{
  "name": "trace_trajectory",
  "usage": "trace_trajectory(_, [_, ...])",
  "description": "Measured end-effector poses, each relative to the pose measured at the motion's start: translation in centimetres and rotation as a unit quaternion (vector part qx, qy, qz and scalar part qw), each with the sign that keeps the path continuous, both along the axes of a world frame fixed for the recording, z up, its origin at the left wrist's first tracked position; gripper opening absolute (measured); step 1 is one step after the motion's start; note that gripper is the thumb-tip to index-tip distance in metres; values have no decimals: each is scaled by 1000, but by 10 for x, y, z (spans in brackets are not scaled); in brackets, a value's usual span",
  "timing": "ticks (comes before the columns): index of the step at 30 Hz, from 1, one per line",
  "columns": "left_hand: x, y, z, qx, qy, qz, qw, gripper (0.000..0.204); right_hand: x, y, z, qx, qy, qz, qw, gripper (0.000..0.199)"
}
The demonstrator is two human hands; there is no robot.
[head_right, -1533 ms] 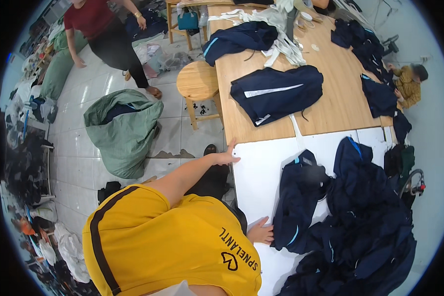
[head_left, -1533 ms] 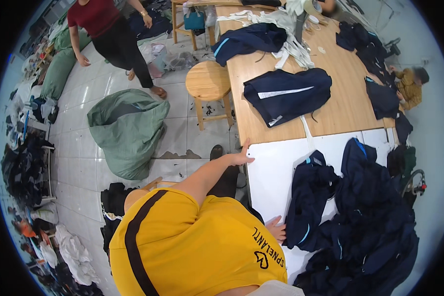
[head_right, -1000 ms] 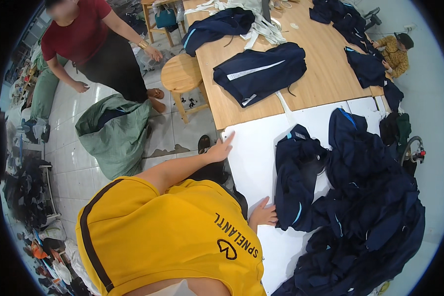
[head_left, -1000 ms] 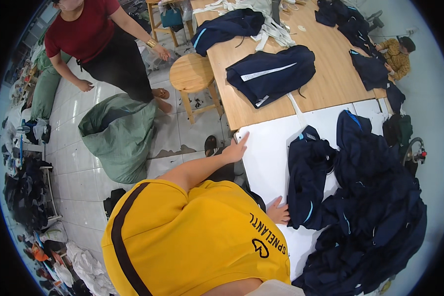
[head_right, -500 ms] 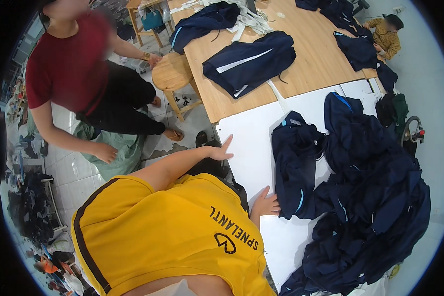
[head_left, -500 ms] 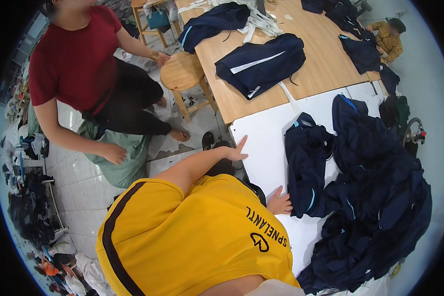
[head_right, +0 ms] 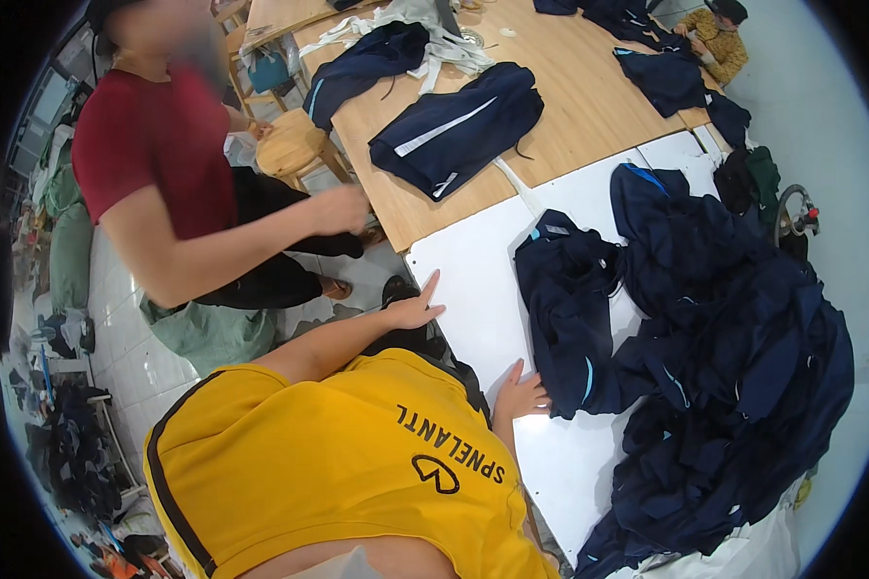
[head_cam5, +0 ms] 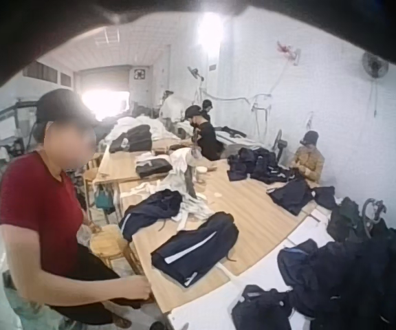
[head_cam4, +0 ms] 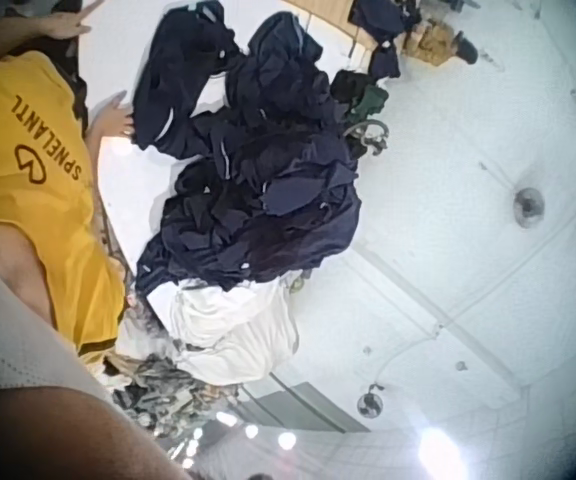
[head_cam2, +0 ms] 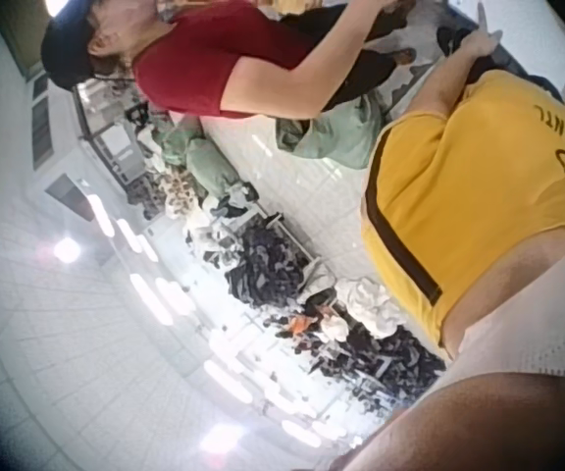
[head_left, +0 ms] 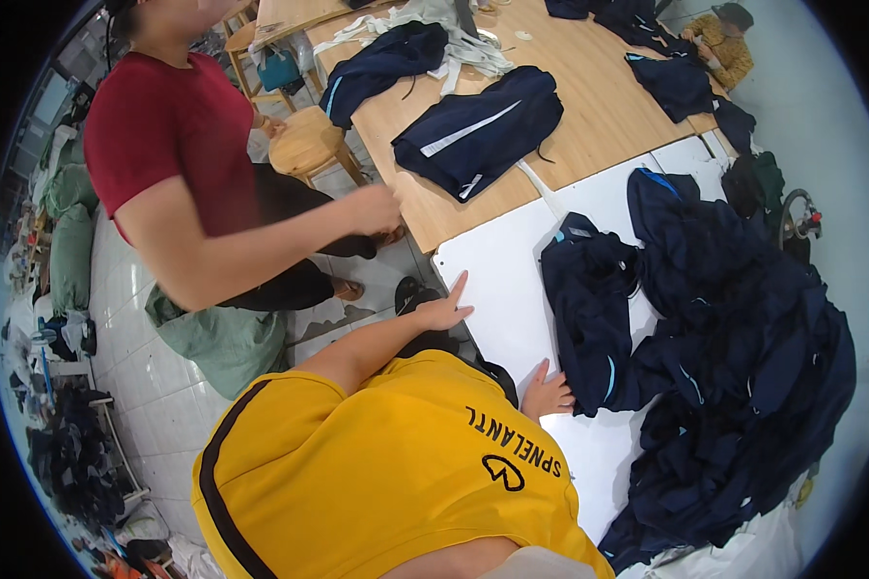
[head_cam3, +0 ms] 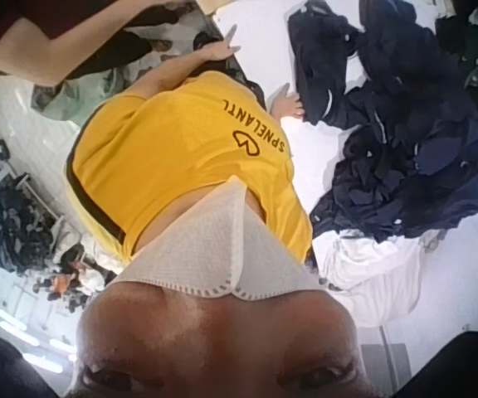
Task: Inspecting and sorting finished athletic shorts on a factory workbench.
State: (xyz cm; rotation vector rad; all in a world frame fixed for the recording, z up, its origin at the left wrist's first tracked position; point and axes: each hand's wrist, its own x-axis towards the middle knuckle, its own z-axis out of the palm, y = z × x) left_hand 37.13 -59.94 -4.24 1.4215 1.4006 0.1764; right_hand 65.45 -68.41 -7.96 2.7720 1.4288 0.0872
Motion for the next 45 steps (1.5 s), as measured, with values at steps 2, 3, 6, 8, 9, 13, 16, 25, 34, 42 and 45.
trace_trajectory(2, [0,1,0,-40,36,-8,999,84,-1,1,3,0,9,-2,1000,67])
trace_trajectory(3, [0,-1,-11,-8,35,1,999,84,-2,1,5,0,10,2,1000,68])
trace_trajectory(6, [0,-2,-6,16,33,3,999,83,-6,3,15,-24,27,-12,999,68])
trace_trajectory(8, [0,-2,-4,9,34,-2,999,83,-6,2,14,-48,43,-26,998,68])
trace_trajectory(9, [0,-3,-7,19,34,1,999,84,-5,0,9,2,30,-8,1000,66])
trace_trajectory(13, [-1,-1,-5,15,24,-7,1000,85,-2,-1,-2,60,19,7,998,64])
trace_trajectory(16, [-5,-4,-25,49,14,-3,999,85,-7,5,21,-58,82,-25,995,68])
trace_trajectory(25, [-6,-2,-8,16,4,1,1000,86,-3,-1,0,33,36,2,999,61])
trace_trajectory(34, [-5,-3,-6,38,-4,4,999,85,-7,5,23,-55,86,-28,994,68])
trace_trajectory(42, [-6,-3,-6,35,-24,2,999,86,-6,3,14,5,54,-14,998,64])
trace_trajectory(45, [-7,-4,-9,47,-43,7,998,85,-6,3,17,-29,68,-24,997,67])
